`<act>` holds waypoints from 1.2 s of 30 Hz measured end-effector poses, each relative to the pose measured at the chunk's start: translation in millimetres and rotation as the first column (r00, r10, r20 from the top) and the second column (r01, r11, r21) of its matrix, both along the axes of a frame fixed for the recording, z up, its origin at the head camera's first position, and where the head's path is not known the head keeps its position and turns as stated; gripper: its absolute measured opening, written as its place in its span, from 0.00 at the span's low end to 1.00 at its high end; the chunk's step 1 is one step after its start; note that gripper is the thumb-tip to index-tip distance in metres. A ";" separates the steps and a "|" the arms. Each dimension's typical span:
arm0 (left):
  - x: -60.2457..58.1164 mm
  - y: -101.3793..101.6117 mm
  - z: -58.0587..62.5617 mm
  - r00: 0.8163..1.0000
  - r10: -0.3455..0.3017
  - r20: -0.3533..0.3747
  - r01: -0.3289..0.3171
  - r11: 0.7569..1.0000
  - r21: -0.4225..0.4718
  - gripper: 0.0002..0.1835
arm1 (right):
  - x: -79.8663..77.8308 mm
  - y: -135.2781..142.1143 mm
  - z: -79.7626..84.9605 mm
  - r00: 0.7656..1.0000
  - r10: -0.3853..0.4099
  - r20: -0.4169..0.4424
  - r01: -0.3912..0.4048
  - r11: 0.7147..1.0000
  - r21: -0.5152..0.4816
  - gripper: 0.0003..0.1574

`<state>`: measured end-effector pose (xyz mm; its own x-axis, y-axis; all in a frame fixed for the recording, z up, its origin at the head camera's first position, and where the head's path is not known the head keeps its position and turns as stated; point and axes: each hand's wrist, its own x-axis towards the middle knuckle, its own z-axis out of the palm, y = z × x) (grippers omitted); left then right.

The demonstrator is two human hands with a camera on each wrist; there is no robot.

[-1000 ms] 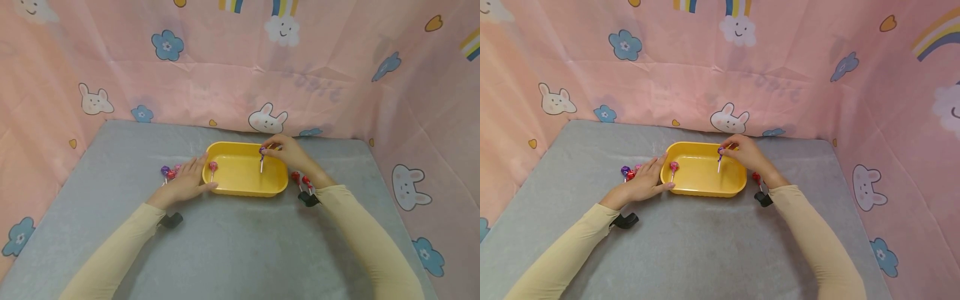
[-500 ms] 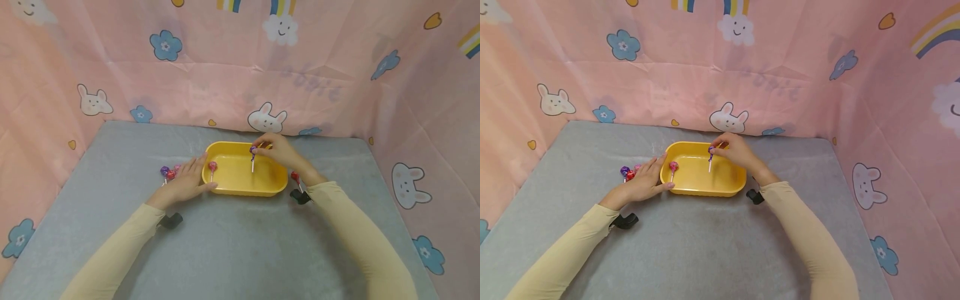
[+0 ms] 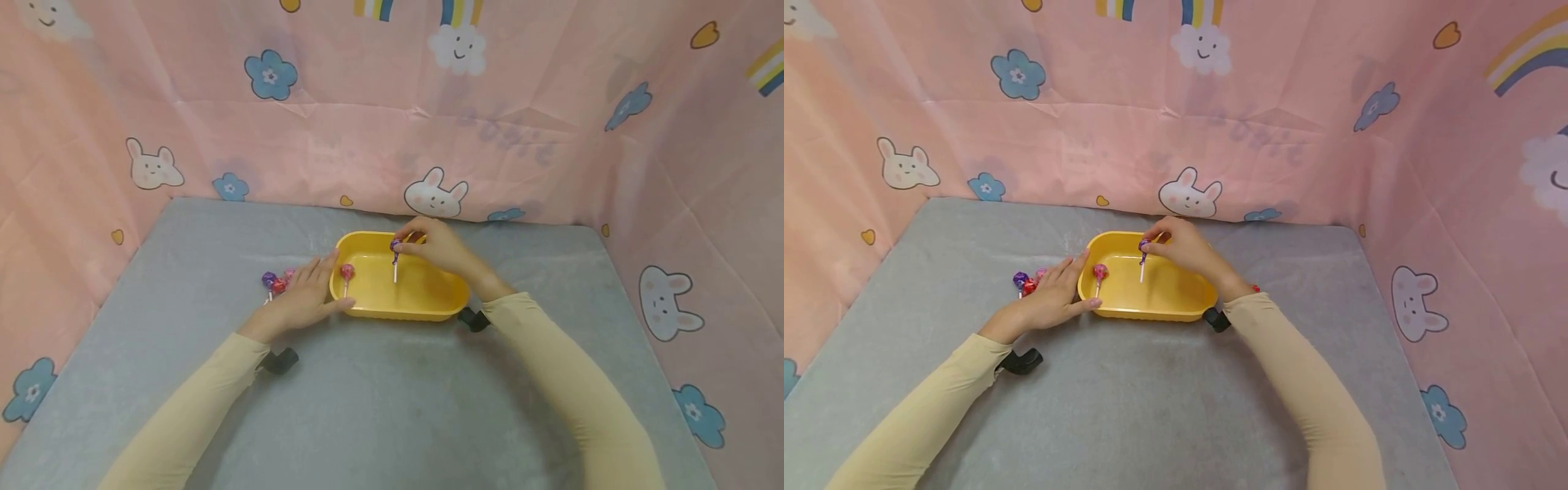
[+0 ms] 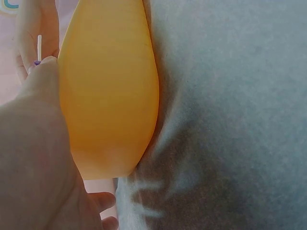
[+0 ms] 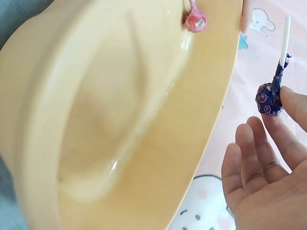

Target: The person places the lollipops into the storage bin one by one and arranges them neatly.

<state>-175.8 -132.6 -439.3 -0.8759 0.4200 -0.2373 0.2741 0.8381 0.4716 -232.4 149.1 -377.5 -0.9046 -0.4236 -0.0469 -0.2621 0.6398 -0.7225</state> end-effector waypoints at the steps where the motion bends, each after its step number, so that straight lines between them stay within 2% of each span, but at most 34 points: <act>1: 0.1 -0.1 0.1 1.000 0.000 0.000 0.000 1.000 0.002 0.58 | 0.0 -1.5 -0.6 1.000 0.001 -0.003 -0.001 1.000 0.002 0.15; 11: 0.4 0.8 0.8 1.000 0.008 0.017 -0.008 1.000 -0.001 0.57 | 2.2 -16.3 -4.0 1.000 0.012 0.009 -0.012 1.000 -0.024 0.13; 27: 0.8 0.6 0.7 1.000 -0.016 -0.021 0.016 1.000 0.009 0.57 | 0.4 -34.0 -12.4 0.999 0.036 0.032 -0.036 0.999 -0.022 0.12; 36: 1.2 0.8 1.6 1.000 -0.010 -0.012 0.010 1.000 0.010 0.57 | -2.5 -42.5 -19.3 0.998 0.057 0.027 -0.057 0.998 -0.021 0.12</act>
